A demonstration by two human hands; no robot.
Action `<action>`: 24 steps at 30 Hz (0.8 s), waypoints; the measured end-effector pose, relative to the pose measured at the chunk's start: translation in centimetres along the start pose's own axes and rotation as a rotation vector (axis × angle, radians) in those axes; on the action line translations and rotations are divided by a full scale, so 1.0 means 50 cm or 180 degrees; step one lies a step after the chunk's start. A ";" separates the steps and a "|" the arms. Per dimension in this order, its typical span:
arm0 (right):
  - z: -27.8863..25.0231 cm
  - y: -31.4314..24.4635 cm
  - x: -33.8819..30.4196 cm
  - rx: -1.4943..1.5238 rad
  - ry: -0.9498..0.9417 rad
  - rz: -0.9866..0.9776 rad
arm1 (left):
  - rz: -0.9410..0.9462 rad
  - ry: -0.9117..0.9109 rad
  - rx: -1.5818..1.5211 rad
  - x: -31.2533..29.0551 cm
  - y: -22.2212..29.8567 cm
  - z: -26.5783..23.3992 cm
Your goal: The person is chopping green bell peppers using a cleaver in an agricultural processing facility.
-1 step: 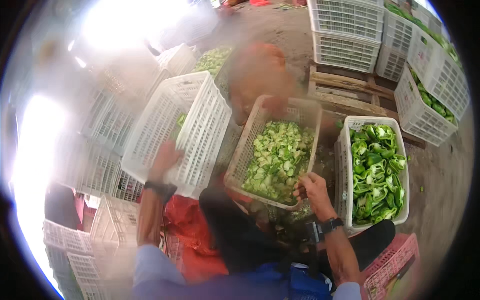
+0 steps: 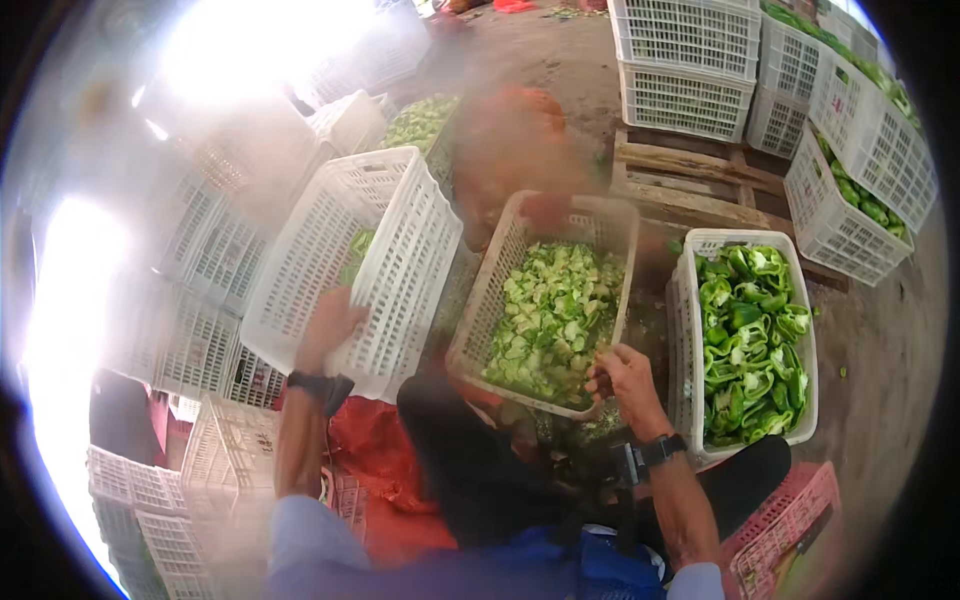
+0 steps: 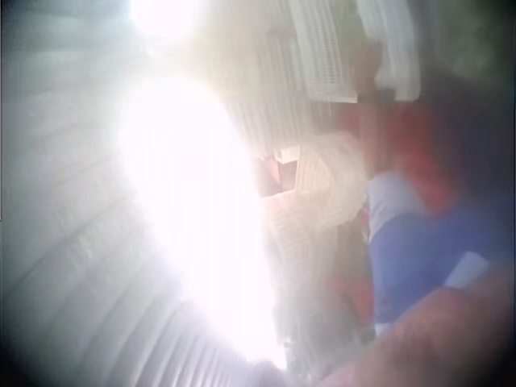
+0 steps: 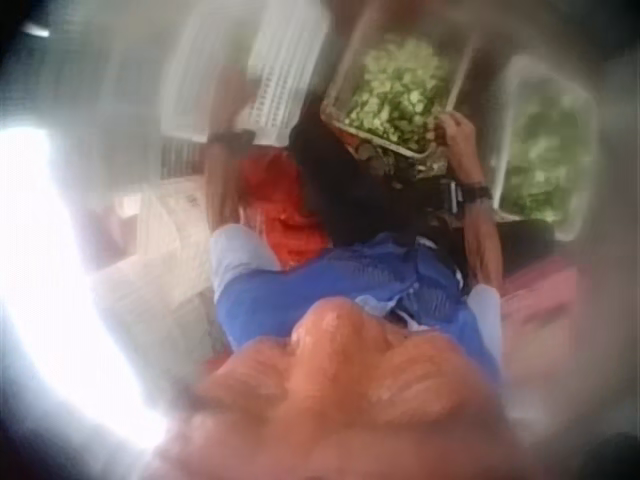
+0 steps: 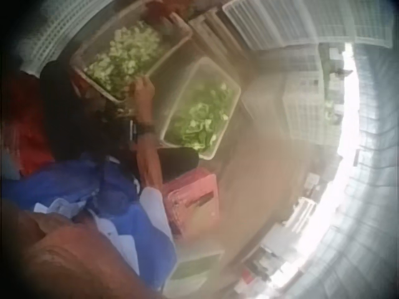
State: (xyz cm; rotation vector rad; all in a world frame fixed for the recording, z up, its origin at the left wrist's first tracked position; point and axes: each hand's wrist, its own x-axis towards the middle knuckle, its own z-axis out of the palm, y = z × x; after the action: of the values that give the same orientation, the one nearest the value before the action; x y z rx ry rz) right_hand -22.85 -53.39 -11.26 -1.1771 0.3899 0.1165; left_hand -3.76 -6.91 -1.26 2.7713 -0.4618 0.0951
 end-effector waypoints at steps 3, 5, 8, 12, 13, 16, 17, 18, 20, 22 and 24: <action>-0.022 0.015 -0.006 -0.0002 0.0035 0.0065 | 0.0007 -0.0073 -0.0326 -0.008 0.052 -0.008; -0.031 0.023 -0.006 -0.0068 0.0119 0.0181 | -0.0119 -0.0155 -0.0413 -0.024 0.083 -0.008; -0.026 0.027 -0.010 0.0030 0.0023 0.0118 | 0.0008 -0.0113 -0.0233 -0.009 0.098 0.008; -0.011 0.037 -0.002 0.0006 -0.0075 0.0195 | 0.0147 0.0067 0.0144 0.045 0.056 0.023; -0.010 0.048 0.005 0.0003 -0.0074 0.0193 | 0.0148 0.0069 0.0141 0.030 0.046 0.025; -0.059 0.138 0.052 -0.2853 0.1110 -0.0825 | -0.0092 -0.0070 -0.0425 0.008 0.076 0.016; -0.080 0.171 0.070 -0.2877 0.1089 -0.0798 | -0.0123 -0.0088 -0.0441 0.011 0.078 0.004; -0.099 0.200 0.092 -0.3056 0.1493 -0.0811 | -0.0146 -0.0128 -0.0440 0.023 0.078 -0.006; -0.154 0.285 0.169 -0.2947 0.1908 -0.0654 | -0.0323 -0.0248 -0.0678 0.043 0.094 -0.034; -0.123 0.263 0.200 -0.2349 0.1359 -0.0439 | -0.0388 -0.0290 -0.0718 0.038 0.084 -0.049; -0.107 0.274 0.235 -0.1485 0.1145 -0.0442 | -0.0534 -0.0436 -0.0872 0.048 0.105 -0.063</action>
State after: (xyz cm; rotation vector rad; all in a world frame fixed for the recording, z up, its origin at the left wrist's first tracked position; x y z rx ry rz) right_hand -17.18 -54.33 -29.19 -1.6900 0.6159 -0.1361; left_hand -3.24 -11.27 3.61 2.5419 -0.2518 -0.1850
